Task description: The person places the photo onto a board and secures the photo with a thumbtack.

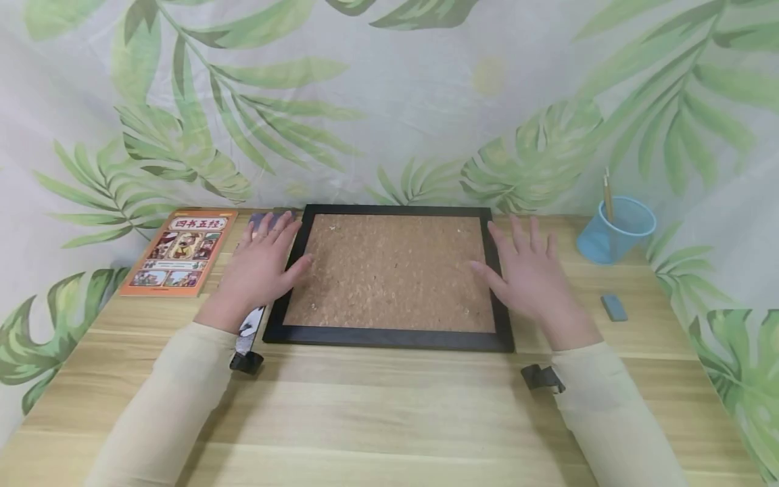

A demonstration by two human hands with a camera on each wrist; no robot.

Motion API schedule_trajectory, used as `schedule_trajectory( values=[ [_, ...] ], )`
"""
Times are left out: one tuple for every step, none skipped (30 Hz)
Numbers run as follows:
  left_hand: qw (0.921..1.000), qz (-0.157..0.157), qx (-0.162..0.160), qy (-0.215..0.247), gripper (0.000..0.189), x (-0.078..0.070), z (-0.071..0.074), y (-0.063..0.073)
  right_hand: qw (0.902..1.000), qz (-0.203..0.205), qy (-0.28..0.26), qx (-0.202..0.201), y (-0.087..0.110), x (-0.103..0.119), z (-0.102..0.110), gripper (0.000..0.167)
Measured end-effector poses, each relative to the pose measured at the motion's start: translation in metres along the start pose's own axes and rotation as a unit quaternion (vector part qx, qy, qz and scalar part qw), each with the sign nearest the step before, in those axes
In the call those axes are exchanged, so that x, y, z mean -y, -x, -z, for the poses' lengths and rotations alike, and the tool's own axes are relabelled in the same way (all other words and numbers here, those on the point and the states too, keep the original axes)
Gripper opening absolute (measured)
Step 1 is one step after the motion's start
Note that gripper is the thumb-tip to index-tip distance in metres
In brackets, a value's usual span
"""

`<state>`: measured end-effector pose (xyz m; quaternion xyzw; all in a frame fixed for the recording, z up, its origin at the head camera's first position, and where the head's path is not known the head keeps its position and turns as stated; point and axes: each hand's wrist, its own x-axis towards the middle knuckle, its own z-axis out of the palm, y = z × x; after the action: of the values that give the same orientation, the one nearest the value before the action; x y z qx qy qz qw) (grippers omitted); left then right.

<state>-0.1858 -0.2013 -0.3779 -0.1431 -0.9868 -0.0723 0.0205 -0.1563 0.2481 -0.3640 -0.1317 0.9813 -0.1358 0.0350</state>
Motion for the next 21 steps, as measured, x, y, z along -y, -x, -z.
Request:
schedule_trajectory(
  values=[
    [1.0,0.0,-0.006,0.008,0.072,0.002,0.001,0.0,0.9999,0.0,-0.012,-0.002,-0.001,-0.003,0.0,0.086],
    [0.9998,0.001,-0.012,0.017,0.069,0.003,0.001,0.0,0.9997,0.0,-0.025,-0.002,-0.001,-0.005,0.001,0.084],
    [0.9994,0.004,-0.019,0.027,0.065,0.005,0.001,-0.001,0.9991,0.0,-0.041,-0.003,-0.002,-0.008,0.001,0.083],
    [0.999,0.009,-0.025,0.035,0.061,0.008,0.001,-0.001,0.9984,0.0,-0.057,-0.006,-0.003,-0.011,0.001,0.08],
    [0.9985,0.015,-0.032,0.043,0.057,0.01,0.002,-0.001,0.9973,-0.002,-0.072,-0.008,-0.004,-0.015,0.002,0.077],
    [0.9979,0.021,-0.037,0.049,0.054,0.013,0.002,-0.001,0.9961,-0.006,-0.087,-0.012,-0.005,-0.02,0.002,0.074],
    [0.9973,0.028,-0.041,0.055,0.051,0.016,0.001,-0.001,0.9947,-0.012,-0.101,-0.014,-0.005,-0.024,0.001,0.071],
    [0.9965,0.035,-0.047,0.06,0.048,0.018,0.001,-0.001,0.9933,-0.019,-0.112,-0.018,-0.006,-0.028,0.001,0.068],
    [0.9958,0.043,-0.053,0.062,0.045,0.021,0.001,-0.001,0.992,-0.025,-0.122,-0.021,-0.006,-0.033,0.001,0.065],
    [0.9951,0.048,-0.056,0.065,0.043,0.024,0.001,-0.001,0.9907,-0.033,-0.13,-0.026,-0.006,-0.037,0.0,0.062],
    [0.9945,0.054,-0.057,0.069,0.042,0.027,0.001,-0.002,0.9891,-0.04,-0.139,-0.029,-0.006,-0.04,0.0,0.06],
    [0.9938,0.062,-0.054,0.076,0.042,0.03,0.001,-0.002,0.9877,-0.044,-0.146,-0.033,-0.005,-0.044,-0.001,0.058],
    [0.993,0.071,-0.048,0.081,0.042,0.033,0.002,-0.003,0.9863,-0.048,-0.154,-0.034,-0.005,-0.047,-0.001,0.057],
    [0.9923,0.079,-0.042,0.086,0.042,0.036,0.002,-0.003,0.9853,-0.05,-0.16,-0.033,-0.005,-0.05,-0.002,0.055],
    [0.9917,0.087,-0.034,0.089,0.042,0.039,0.002,-0.003,0.9848,-0.05,-0.163,-0.034,-0.005,-0.053,-0.003,0.053],
    [0.9909,0.094,-0.024,0.094,0.043,0.042,0.002,-0.004,0.9846,-0.05,-0.164,-0.036,-0.005,-0.056,-0.004,0.051],
    [0.99,0.102,-0.014,0.096,0.043,0.045,0.002,-0.005,0.9847,-0.05,-0.163,-0.034,-0.005,-0.06,-0.006,0.048],
    [0.9894,0.108,-0.006,0.097,0.043,0.048,0.002,-0.005,0.985,-0.049,-0.162,-0.032,-0.006,-0.063,-0.007,0.047],
    [0.989,0.114,0.0,0.095,0.043,0.05,0.001,-0.006,0.9854,-0.05,-0.16,-0.029,-0.006,-0.066,-0.009,0.045],
    [0.9886,0.119,0.006,0.093,0.044,0.053,0.001,-0.007,0.9859,-0.053,-0.157,-0.026,-0.007,-0.07,-0.011,0.043],
    [0.9882,0.123,0.011,0.09,0.046,0.055,0.0,-0.008,0.9864,-0.053,-0.154,-0.024,-0.008,-0.073,-0.013,0.041]
  ],
)
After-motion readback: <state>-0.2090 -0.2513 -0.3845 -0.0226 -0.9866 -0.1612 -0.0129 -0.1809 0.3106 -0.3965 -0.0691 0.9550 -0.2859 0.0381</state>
